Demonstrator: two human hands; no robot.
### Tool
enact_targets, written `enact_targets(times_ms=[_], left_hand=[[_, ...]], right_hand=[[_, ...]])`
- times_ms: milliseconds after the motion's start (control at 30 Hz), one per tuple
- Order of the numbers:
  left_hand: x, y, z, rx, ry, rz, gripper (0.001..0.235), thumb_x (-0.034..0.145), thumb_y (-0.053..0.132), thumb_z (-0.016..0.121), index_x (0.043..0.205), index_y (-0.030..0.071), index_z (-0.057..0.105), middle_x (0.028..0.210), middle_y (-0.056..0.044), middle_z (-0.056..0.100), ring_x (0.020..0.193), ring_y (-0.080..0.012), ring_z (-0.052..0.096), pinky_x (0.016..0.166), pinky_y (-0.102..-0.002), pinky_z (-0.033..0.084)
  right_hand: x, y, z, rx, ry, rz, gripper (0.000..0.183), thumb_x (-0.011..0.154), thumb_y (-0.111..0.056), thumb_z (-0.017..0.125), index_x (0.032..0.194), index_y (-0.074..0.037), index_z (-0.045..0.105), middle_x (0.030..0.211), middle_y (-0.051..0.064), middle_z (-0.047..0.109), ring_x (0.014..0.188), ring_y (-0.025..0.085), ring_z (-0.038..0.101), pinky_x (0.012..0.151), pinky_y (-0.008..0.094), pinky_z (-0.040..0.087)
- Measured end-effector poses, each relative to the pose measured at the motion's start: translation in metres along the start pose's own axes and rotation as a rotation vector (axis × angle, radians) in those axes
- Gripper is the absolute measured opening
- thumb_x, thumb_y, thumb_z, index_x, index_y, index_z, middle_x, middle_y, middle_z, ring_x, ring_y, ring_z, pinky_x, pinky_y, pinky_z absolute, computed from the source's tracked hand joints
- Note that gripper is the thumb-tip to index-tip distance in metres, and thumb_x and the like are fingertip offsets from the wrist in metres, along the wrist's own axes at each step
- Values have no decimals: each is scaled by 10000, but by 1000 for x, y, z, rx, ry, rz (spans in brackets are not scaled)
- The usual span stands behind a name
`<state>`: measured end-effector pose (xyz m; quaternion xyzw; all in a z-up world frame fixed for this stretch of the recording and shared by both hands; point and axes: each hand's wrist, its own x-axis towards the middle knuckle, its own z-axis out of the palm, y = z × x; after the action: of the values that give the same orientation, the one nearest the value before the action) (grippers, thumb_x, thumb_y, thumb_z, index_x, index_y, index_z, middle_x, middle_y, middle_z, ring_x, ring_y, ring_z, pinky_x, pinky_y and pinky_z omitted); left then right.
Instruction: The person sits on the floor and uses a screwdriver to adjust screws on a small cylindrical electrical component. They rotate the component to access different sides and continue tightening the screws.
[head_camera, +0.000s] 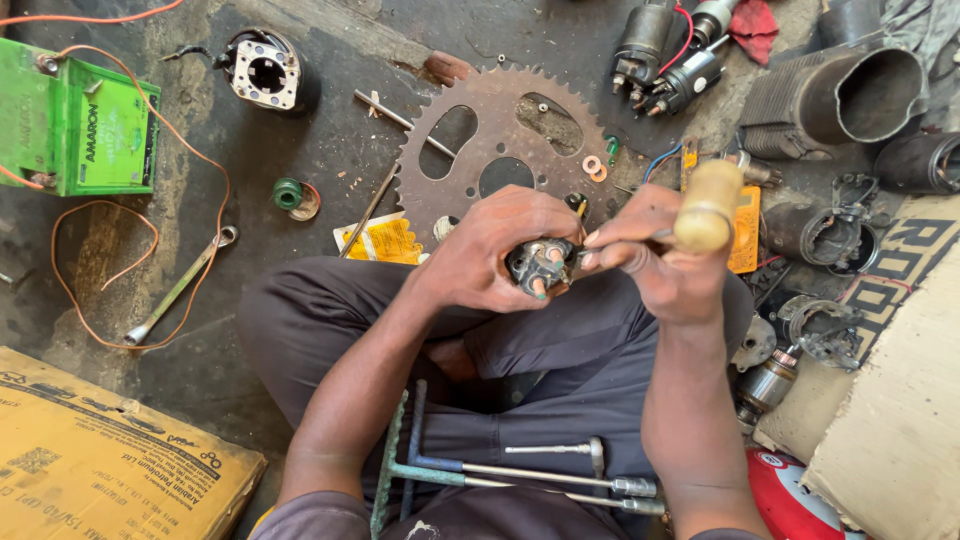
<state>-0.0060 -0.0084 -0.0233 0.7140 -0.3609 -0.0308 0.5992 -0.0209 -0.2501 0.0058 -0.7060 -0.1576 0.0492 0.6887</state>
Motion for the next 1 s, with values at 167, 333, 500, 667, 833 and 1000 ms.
enact_targets(times_ms=[167, 333, 500, 667, 833, 1000], left_hand=[[-2, -4, 2, -2, 5, 6, 602, 745, 296, 876, 1254, 104, 618, 1243, -88, 674, 1207, -318, 668, 1072, -455, 502], [-3, -5, 4, 0, 15, -1, 589, 743, 269, 883, 1244, 103, 623, 1240, -85, 679, 1204, -314, 672, 1080, -455, 508], [-2, -4, 4, 4, 33, 3, 593, 729, 243, 890, 1236, 94, 620, 1244, -88, 673, 1202, -321, 666, 1074, -452, 506], [-2, -1, 5, 12, 35, -44, 564, 728, 226, 883, 1214, 98, 628, 1218, -75, 677, 1171, -306, 678, 1047, -429, 518], [1, 5, 3, -3, 50, -58, 591, 709, 200, 874, 1232, 92, 621, 1244, -84, 666, 1196, -313, 661, 1062, -435, 513], [3, 17, 1, -128, 39, -185, 553, 748, 161, 855, 1258, 104, 649, 1421, -145, 553, 1212, -269, 679, 1072, -399, 549]], right_hand=[[1, 17, -1, 307, 39, 83, 206, 985, -149, 763, 980, 51, 717, 893, 125, 654, 749, 217, 723, 663, 287, 620], [-1, 26, 2, 451, 43, 30, 219, 1005, -155, 761, 1012, 56, 702, 947, 143, 656, 746, 237, 721, 691, 326, 619], [-1, 26, -8, 594, 123, 32, 228, 987, -159, 775, 999, 59, 712, 866, 104, 623, 712, 239, 717, 629, 314, 601], [-1, 26, -11, 516, 129, -31, 229, 1011, -173, 774, 1011, 44, 701, 859, 103, 613, 721, 228, 692, 665, 314, 584], [3, 30, -5, 328, 153, -87, 221, 1028, -189, 757, 1039, 21, 688, 900, 127, 633, 727, 202, 674, 702, 300, 586], [5, 29, -4, 319, 178, -110, 216, 1029, -191, 749, 1030, 14, 684, 924, 118, 634, 725, 202, 690, 692, 303, 598]])
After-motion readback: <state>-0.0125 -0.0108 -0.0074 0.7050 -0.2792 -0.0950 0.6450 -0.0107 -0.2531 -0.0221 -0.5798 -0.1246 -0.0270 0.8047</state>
